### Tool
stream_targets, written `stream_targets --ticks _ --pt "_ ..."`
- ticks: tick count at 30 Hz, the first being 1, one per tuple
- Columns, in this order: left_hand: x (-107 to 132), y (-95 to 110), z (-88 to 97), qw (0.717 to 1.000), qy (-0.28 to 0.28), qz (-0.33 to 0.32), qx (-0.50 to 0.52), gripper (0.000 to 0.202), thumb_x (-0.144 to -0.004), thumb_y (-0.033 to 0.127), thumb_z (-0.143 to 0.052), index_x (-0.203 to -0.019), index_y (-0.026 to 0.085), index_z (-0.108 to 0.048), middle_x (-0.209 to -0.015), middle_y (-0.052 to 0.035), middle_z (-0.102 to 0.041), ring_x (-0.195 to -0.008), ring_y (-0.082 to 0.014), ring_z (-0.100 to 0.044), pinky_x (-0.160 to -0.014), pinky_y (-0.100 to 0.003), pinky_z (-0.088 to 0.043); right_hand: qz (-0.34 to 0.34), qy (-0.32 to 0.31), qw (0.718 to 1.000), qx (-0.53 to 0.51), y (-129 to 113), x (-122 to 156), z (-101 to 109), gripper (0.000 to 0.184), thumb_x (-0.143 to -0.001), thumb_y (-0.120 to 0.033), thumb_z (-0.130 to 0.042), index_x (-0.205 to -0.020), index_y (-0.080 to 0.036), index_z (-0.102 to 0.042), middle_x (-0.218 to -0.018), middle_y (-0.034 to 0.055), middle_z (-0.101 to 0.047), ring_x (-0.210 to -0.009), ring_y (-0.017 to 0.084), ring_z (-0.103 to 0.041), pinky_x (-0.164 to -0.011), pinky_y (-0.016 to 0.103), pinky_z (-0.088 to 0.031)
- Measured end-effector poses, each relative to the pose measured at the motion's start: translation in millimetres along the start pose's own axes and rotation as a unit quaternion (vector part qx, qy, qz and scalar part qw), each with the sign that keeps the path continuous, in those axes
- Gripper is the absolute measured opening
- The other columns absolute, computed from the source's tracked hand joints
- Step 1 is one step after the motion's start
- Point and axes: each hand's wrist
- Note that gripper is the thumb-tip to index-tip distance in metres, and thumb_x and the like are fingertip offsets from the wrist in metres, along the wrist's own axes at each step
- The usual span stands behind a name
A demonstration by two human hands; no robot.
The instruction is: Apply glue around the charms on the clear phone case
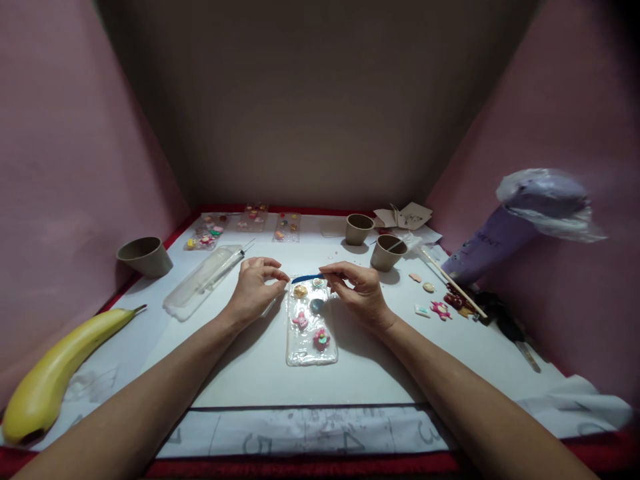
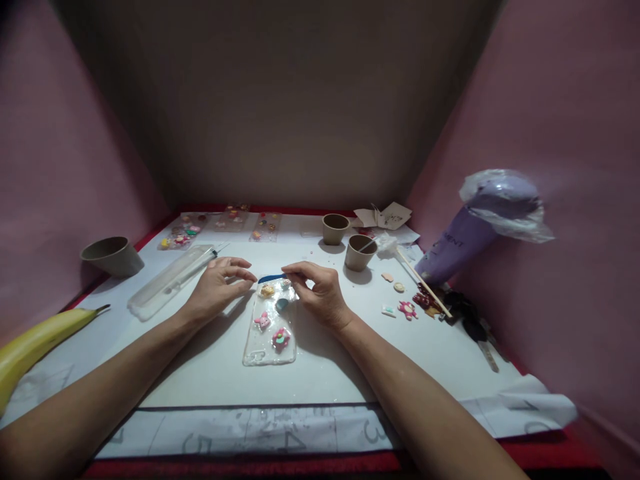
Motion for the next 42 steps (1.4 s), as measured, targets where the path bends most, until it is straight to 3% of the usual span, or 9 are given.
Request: stream_targets --ticks 13,42 --pt "3.1 1.9 -0.6 0.999 -0.009 -0.011 -0.036 0.012 -0.07 0.02 -0.059 -0.07 0.024 -0.071 -0.103 -0.0037 -0.06 -0.112 -0.0279 -0.042 -0.104 -0.048 -0.033 -0.011 -0.015 1.0 -0.005 0.2 0.0 -2.8 0.015 -0.084 -0.019 -0.058 -0.093 -0.019 -0.07 -0.083 0.0051 -0.072 -0.074 0.016 -0.066 -0.065 0.028 -0.053" --pt "3.8 0.6 -1.2 0.998 -0.011 -0.021 -0.065 0.015 -0.069 0.016 -0.056 -0.072 0.023 -0.069 -0.103 -0.003 -0.06 -0.11 -0.0281 -0.042 -0.103 -0.047 -0.031 0.0 -0.012 1.0 0.016 0.3 0.2 -1.5 0.016 -0.085 -0.019 -0.057 -0.094 -0.021 -0.07 -0.088 0.0045 -0.072 -0.079 0.016 -0.067 -0.069 0.029 -0.054"
Point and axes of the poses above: each hand's wrist, its own x-axis away from the middle knuckle, its own z-axis out of the back of the hand, y = z × x
